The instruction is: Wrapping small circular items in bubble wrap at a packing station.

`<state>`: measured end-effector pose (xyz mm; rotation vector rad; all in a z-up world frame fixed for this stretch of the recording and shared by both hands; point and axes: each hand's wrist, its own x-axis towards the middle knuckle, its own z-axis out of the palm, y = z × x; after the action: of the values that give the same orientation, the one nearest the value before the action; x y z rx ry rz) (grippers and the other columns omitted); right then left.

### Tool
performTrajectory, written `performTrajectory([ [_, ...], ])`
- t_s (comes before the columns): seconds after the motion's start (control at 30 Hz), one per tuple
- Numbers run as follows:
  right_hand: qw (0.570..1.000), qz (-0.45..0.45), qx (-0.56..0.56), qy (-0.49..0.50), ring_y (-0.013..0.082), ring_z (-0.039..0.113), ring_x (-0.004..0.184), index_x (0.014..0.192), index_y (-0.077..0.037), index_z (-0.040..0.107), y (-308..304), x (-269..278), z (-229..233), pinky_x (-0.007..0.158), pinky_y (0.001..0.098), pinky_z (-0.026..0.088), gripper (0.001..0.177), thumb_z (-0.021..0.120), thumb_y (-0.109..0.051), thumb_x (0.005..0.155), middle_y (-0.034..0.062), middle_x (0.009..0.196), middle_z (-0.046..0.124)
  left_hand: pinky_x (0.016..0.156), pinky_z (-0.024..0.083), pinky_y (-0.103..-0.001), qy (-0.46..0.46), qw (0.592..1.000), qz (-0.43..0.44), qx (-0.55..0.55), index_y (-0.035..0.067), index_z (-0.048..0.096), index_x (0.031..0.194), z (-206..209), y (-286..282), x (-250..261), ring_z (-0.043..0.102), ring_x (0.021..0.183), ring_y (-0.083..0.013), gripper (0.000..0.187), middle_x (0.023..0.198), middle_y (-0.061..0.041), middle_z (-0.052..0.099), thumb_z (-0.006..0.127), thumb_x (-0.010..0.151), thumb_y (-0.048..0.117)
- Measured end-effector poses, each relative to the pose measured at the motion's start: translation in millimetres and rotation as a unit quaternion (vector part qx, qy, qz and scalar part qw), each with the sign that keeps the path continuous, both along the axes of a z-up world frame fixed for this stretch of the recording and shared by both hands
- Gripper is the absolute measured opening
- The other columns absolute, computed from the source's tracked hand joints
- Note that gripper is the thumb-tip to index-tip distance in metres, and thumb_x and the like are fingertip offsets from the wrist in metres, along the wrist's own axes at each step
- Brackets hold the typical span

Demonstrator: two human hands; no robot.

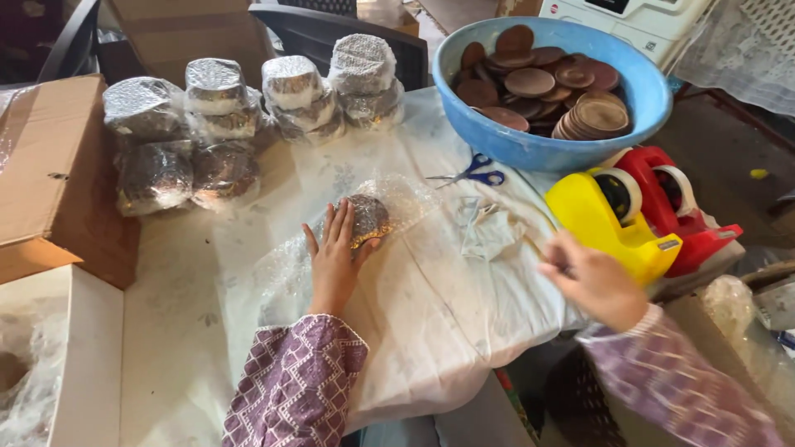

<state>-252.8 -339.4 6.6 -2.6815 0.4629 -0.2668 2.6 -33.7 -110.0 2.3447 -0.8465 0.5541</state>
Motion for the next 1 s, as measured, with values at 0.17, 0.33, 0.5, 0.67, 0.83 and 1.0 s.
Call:
performTrajectory([
  [0.17,0.975,0.148,0.106,-0.128,0.0185,0.071,0.073,0.100,-0.009,0.054,72,90,-4,0.066,0.0339,0.057,0.028,0.074,-0.026,0.091,0.0044,0.079,0.070,0.125,0.004,-0.060,0.002,1.000,0.005,0.007,0.011,0.035,0.159,4,0,-2,0.024,0.155,-0.0243,0.082,0.166,-0.004,0.034,0.064,0.093,0.050],
  [0.33,0.920,0.217,0.277,-0.171,0.0057,0.063,0.069,0.099,-0.010,0.051,125,166,-29,0.064,0.0241,0.055,0.026,0.072,-0.025,0.097,-0.0033,0.079,0.063,0.124,0.003,-0.061,0.010,1.000,0.010,0.012,0.011,0.035,0.158,10,0,-4,0.023,0.155,-0.0240,0.083,0.165,-0.003,0.035,0.065,0.091,0.050],
  [0.5,0.851,0.239,0.416,-0.214,0.0037,0.057,0.073,0.100,-0.009,0.048,145,206,-77,0.066,0.0220,0.050,0.025,0.071,-0.020,0.099,-0.0032,0.087,0.059,0.124,0.001,-0.060,0.004,1.000,0.000,0.012,0.010,0.035,0.159,2,1,-2,0.023,0.156,-0.0242,0.081,0.166,-0.004,0.034,0.066,0.093,0.044],
  [0.67,0.856,0.242,0.409,-0.205,0.0030,0.057,0.073,0.102,-0.009,0.046,143,210,-84,0.067,0.0212,0.049,0.024,0.069,-0.015,0.099,-0.0037,0.086,0.057,0.125,0.002,-0.060,-0.011,1.000,0.000,0.009,0.010,0.035,0.159,3,1,-1,0.024,0.156,-0.0234,0.081,0.166,-0.004,0.034,0.067,0.091,0.042],
  [0.83,0.865,0.219,0.398,-0.214,0.0030,0.056,0.072,0.102,-0.008,0.047,136,214,-84,0.065,0.0221,0.048,0.022,0.068,-0.009,0.097,-0.0031,0.085,0.059,0.124,0.004,-0.061,-0.012,1.000,0.012,0.014,0.011,0.036,0.158,3,-1,-2,0.025,0.155,-0.0238,0.081,0.166,-0.004,0.035,0.067,0.092,0.046],
  [1.0,0.867,0.217,0.393,-0.216,0.0021,0.056,0.070,0.101,-0.007,0.047,126,220,-93,0.063,0.0218,0.049,0.024,0.071,-0.008,0.095,-0.0032,0.084,0.058,0.123,0.005,-0.062,-0.004,1.000,0.011,0.008,0.010,0.037,0.157,8,0,-4,0.026,0.154,-0.0237,0.085,0.164,-0.003,0.037,0.066,0.089,0.052],
])
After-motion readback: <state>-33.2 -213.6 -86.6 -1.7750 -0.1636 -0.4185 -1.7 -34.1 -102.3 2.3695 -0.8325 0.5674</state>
